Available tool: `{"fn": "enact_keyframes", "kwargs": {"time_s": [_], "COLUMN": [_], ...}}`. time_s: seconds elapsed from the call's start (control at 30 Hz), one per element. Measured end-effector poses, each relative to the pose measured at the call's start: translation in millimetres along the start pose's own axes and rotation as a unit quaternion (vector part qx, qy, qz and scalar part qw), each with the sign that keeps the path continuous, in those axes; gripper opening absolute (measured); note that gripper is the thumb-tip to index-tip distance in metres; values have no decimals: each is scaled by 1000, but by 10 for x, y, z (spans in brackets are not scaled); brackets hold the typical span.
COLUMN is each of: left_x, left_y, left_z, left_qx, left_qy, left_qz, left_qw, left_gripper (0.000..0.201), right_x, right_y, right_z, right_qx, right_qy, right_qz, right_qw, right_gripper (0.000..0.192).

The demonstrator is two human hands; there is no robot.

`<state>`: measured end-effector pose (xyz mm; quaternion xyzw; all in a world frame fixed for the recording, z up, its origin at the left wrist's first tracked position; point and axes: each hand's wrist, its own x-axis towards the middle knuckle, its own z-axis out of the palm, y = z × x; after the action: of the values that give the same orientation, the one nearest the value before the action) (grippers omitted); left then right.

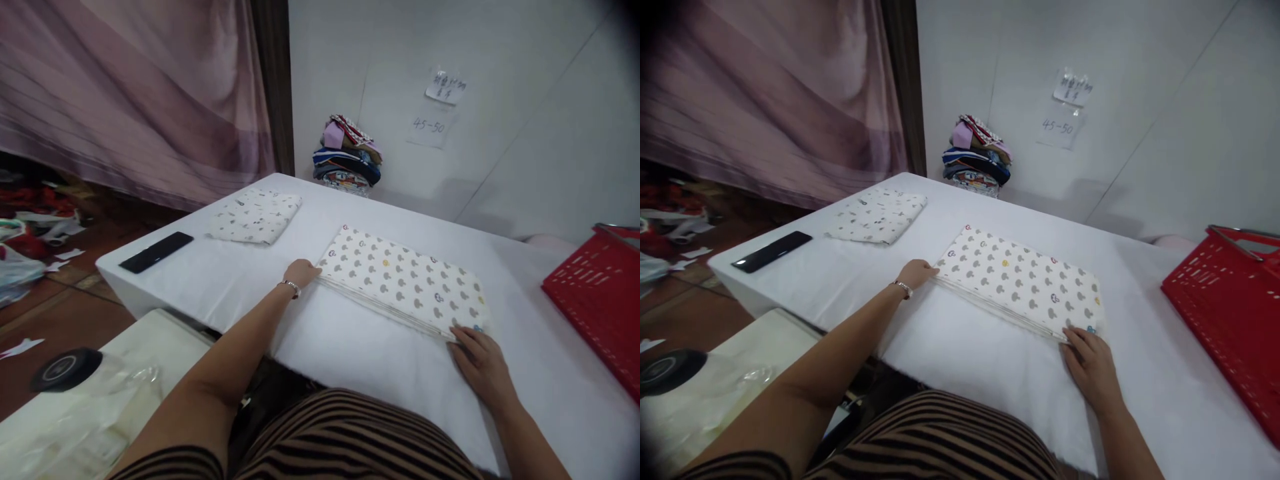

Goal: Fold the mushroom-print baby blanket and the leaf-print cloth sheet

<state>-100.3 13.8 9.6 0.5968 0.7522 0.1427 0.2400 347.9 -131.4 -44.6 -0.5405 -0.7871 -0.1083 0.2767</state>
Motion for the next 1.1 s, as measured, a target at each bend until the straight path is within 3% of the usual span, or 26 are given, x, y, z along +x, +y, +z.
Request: {"fn": "enact_keyframes", "kwargs": {"time_s": [0.1,0.2,0.33,0.43,0.53,0.67,0.8,0.93,1.1], "left_x": [-1,-52,-165,-210,-178,-85,-68,-116,-165], "left_y": [-23,-51,-2,106,188,200,207,229,167], "left_z": [25,46,59,106,194,276,259,228,230], "left_qx": [-2,-27,-41,22,63,67,57,45,28], "left_qy": [11,71,147,120,66,30,9,13,36], "left_qz": [16,56,203,363,452,469,459,452,482], "left_qw": [1000,996,967,924,888,880,886,891,875], "left_gripper": [26,31,29,20,20,20,25,27,29], "right_x": [-6,23,210,474,770,1082,1218,1213,1143], "right_y": [-22,-66,-191,-381,-658,-1000,-1136,-1133,-1144], "right_z": [-20,-70,-145,-127,-7,226,386,422,423], "right_qx": [14,24,50,92,132,151,144,147,136], "right_qy": [-2,-1,-2,-16,-56,-113,-158,-154,-121], "right_qz": [10,23,55,58,33,2,13,17,-9], "right_qw": [1000,999,997,994,989,982,977,977,983], "right_gripper": [34,33,30,27,26,24,21,23,26]}}
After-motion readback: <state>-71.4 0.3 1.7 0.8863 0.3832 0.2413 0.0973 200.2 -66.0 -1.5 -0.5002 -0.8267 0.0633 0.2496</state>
